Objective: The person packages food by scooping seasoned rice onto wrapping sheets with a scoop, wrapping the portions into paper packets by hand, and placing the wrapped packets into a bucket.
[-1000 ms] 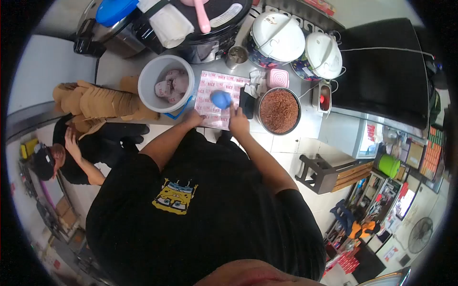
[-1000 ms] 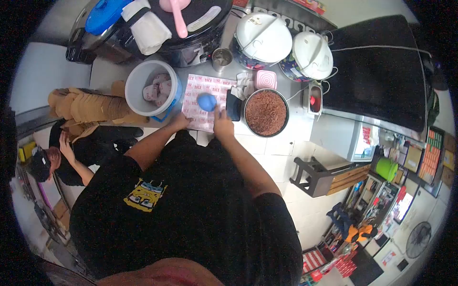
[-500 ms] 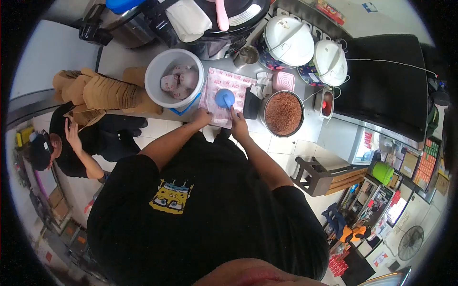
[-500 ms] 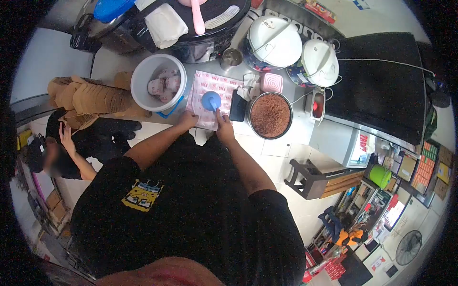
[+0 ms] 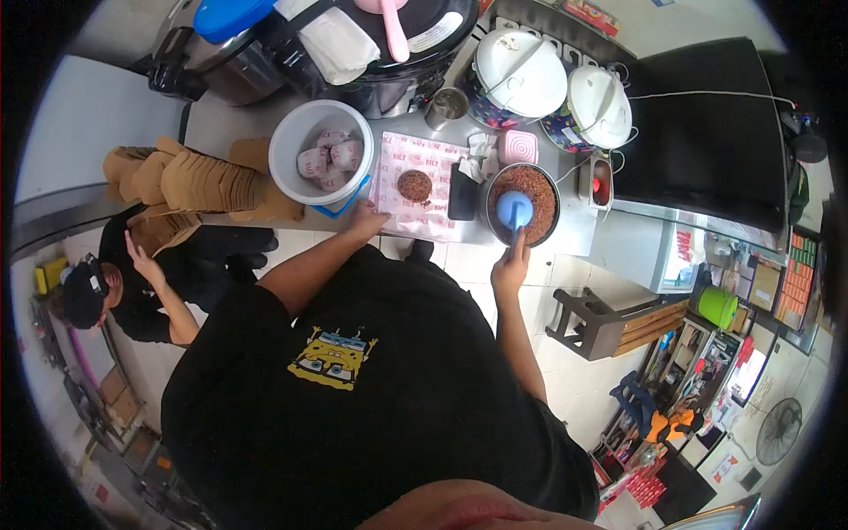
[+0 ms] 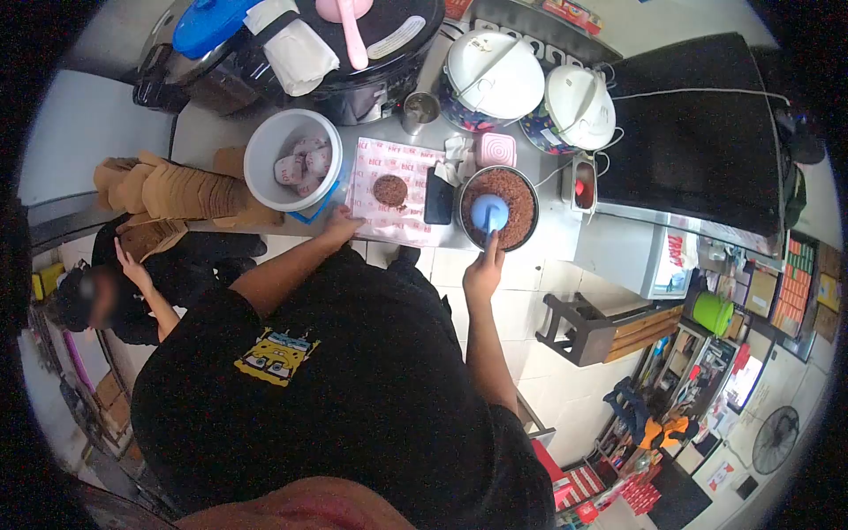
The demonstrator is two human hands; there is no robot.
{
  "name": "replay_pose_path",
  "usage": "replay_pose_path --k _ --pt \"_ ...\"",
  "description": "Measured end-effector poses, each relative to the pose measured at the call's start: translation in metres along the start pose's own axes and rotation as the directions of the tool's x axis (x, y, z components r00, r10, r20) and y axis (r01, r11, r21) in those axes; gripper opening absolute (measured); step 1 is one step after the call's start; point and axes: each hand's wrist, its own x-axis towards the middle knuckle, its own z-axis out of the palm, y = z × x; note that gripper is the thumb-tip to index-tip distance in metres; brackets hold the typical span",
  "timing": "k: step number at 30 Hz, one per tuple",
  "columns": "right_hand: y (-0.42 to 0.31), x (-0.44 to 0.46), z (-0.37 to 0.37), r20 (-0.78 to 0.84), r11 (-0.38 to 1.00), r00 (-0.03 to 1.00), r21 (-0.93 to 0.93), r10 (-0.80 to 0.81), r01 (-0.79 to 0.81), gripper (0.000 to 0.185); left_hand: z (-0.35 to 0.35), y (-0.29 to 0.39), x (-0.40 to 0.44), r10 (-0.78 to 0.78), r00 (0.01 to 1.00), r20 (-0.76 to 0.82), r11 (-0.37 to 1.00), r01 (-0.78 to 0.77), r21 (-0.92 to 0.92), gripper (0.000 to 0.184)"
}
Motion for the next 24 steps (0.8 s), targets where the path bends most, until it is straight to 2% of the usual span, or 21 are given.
replay_pose_path --k 1,2,4,5,6,7,8,9,10,11,12,13,15,17,18,19,20,21,22,23,24 --pt "0.013 -0.005 0.000 0.106 0.995 0.989 -0.003 0.100 -0.100 0.071 -0.003 0.010 -0.003 -0.160 0.977 0.143 0.980 0.175 -0.096 0.027" --pt "0.028 -0.009 0.006 0.101 0.994 0.989 -0.004 0.108 -0.108 0.071 -0.003 0.007 0.001 -0.158 0.976 0.149 0.981 0.172 -0.089 0.027" --pt "0.050 -0.011 0.018 0.133 0.998 0.990 -0.033 -0.044 0.049 0.066 -0.001 -0.004 0.015 -0.213 0.907 0.364 0.921 0.310 -0.234 0.026" --pt "0.040 -0.011 0.016 0.131 0.999 0.991 -0.033 -0.038 0.042 0.066 -0.002 0.000 0.016 -0.213 0.905 0.367 0.923 0.310 -0.229 0.026" --pt "0.010 -0.010 0.008 0.079 0.952 0.997 -0.306 0.009 0.015 0.065 -0.005 0.005 0.014 -0.219 0.911 0.350 0.875 0.342 -0.342 0.026" --pt "-0.009 -0.008 0.006 0.017 0.833 0.999 -0.553 0.039 -0.023 0.063 -0.006 0.009 0.014 -0.226 0.916 0.332 0.814 0.365 -0.452 0.027" --pt "-0.004 -0.007 0.019 0.013 0.842 1.000 -0.539 0.023 -0.013 0.062 -0.005 0.006 0.018 -0.221 0.918 0.330 0.795 0.366 -0.484 0.032" --pt "-0.025 -0.005 0.018 0.018 0.853 0.992 -0.509 -0.126 0.118 0.061 -0.007 0.010 0.018 -0.220 0.917 0.331 0.797 0.365 -0.481 0.032" --pt "-0.030 0.000 0.023 0.091 0.913 0.951 -0.265 -0.296 0.309 0.059 -0.007 0.014 0.017 -0.265 0.898 0.352 0.746 0.422 -0.515 0.033" --pt "-0.030 0.002 0.044 0.232 0.923 0.907 -0.080 -0.350 0.377 0.059 -0.007 0.017 0.015 -0.307 0.875 0.374 0.689 0.476 -0.547 0.035" --pt "-0.039 0.001 0.058 0.344 0.908 0.847 0.044 -0.406 0.417 0.064 -0.007 0.014 0.015 -0.306 0.876 0.374 0.690 0.474 -0.546 0.035" --pt "-0.064 0.004 0.057 0.449 0.898 0.807 -0.025 -0.383 0.440 0.070 -0.005 0.006 0.018 -0.261 0.878 0.401 0.697 0.459 -0.550 0.037" --pt "-0.076 0.010 0.076 0.483 0.882 0.786 -0.057 -0.386 0.468 0.073 0.002 -0.017 0.032 -0.209 0.882 0.422 0.705 0.435 -0.560 0.040" --pt "-0.061 0.015 0.112 0.559 0.870 0.760 -0.133 -0.330 0.476 0.070 0.009 -0.046 0.051 -0.111 0.958 0.266 0.945 0.185 -0.271 0.050" --pt "-0.046 0.015 0.134 0.543 0.899 0.786 -0.120 -0.295 0.421 0.057 0.002 -0.032 0.044 -0.097 0.962 0.255 0.947 0.168 -0.274 0.050" --pt "-0.039 0.015 0.146 0.467 0.921 0.833 -0.090 -0.296 0.378 0.035 -0.006 -0.010 0.022 0.097 0.949 0.299 0.984 -0.137 0.115 0.063" --pt "-0.038 0.018 0.155 0.449 0.936 0.850 -0.077 -0.276 0.344 0.027 -0.015 0.008 -0.001 0.239 0.883 0.405 0.778 -0.423 0.464 0.078" --pt "-0.037 0.021 0.161 0.434 0.949 0.865 -0.063 -0.253 0.309 0.021 -0.023 0.021 -0.021 0.249 0.884 0.396 0.772 -0.428 0.470 0.078" --pt "-0.034 0.019 0.167 0.298 0.931 0.887 0.010 -0.352 0.365 0.014 -0.029 0.031 -0.041 0.250 0.808 0.534 0.532 -0.575 0.621 0.087" --pt "-0.033 0.020 0.168 0.292 0.930 0.888 0.015 -0.355 0.367 0.014 -0.031 0.034 -0.052 0.193 0.727 0.659 0.243 -0.686 0.685 0.096" --pt "-0.030 0.020 0.167 0.313 0.906 0.852 0.101 -0.420 0.410 0.012 -0.031 0.032 -0.055 0.191 0.728 0.659 0.239 -0.685 0.688 0.096"
